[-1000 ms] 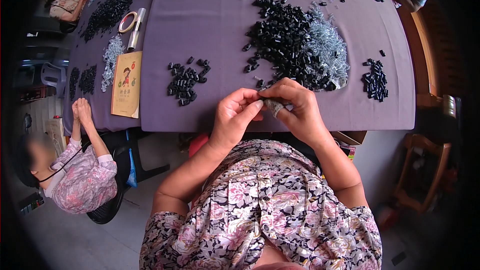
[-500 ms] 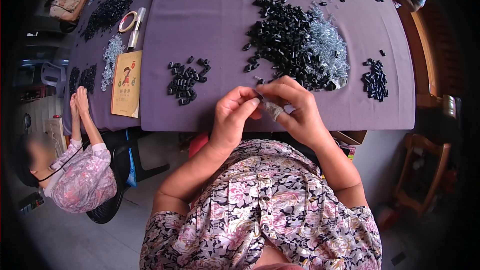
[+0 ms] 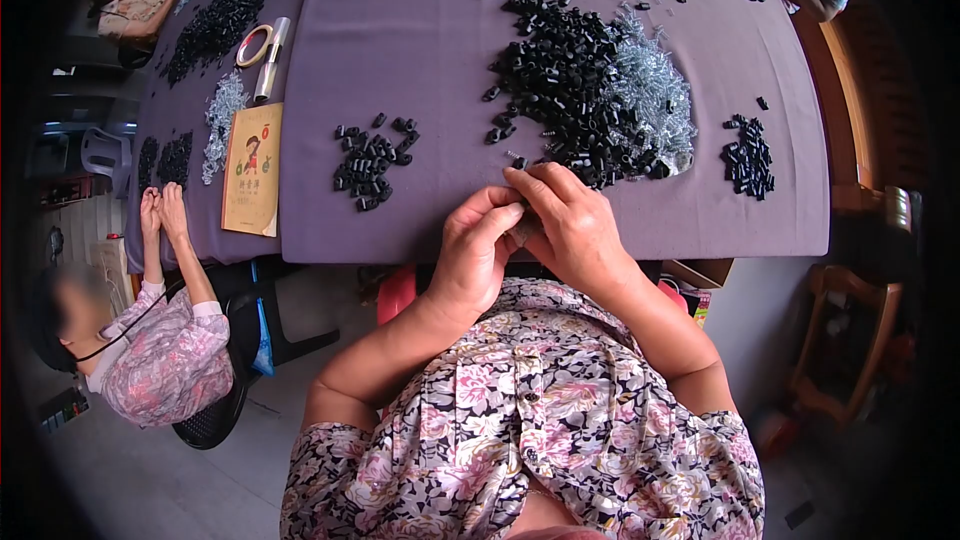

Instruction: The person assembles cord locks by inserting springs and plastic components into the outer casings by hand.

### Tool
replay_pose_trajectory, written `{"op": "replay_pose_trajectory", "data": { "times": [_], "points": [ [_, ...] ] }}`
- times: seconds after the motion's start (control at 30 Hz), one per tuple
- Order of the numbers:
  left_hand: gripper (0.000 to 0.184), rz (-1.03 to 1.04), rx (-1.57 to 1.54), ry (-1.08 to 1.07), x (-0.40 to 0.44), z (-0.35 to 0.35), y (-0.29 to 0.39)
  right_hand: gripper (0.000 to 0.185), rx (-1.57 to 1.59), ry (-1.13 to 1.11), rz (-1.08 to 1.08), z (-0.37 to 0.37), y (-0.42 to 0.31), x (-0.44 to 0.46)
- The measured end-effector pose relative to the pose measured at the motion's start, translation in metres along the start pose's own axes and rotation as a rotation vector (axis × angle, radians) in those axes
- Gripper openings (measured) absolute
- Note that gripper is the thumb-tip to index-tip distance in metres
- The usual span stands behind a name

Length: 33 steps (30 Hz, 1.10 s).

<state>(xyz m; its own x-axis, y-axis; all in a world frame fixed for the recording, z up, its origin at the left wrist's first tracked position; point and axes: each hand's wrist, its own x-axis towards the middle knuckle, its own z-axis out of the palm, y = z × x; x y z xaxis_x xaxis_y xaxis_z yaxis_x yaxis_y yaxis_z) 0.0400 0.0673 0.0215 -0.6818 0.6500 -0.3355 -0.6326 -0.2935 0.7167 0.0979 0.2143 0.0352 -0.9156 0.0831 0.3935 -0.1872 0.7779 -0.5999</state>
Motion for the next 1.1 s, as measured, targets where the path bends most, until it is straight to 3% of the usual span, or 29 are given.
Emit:
{"op": "replay_pose_trajectory", "data": {
  "times": [0.23,0.5,1.1],
  "points": [
    [0.015,-0.127,0.056,-0.005,-0.002,-0.003,0.007,0.049,0.019,-0.048,-0.001,0.003,0.000,-0.001],
    [0.019,-0.116,0.112,-0.067,-0.003,-0.019,0.002,0.038,0.000,-0.085,-0.019,0.009,0.001,-0.003],
    [0.019,-0.108,0.186,-0.111,-0.001,-0.017,0.006,0.045,0.064,-0.122,0.030,0.004,0.001,-0.003]
  ]
}}
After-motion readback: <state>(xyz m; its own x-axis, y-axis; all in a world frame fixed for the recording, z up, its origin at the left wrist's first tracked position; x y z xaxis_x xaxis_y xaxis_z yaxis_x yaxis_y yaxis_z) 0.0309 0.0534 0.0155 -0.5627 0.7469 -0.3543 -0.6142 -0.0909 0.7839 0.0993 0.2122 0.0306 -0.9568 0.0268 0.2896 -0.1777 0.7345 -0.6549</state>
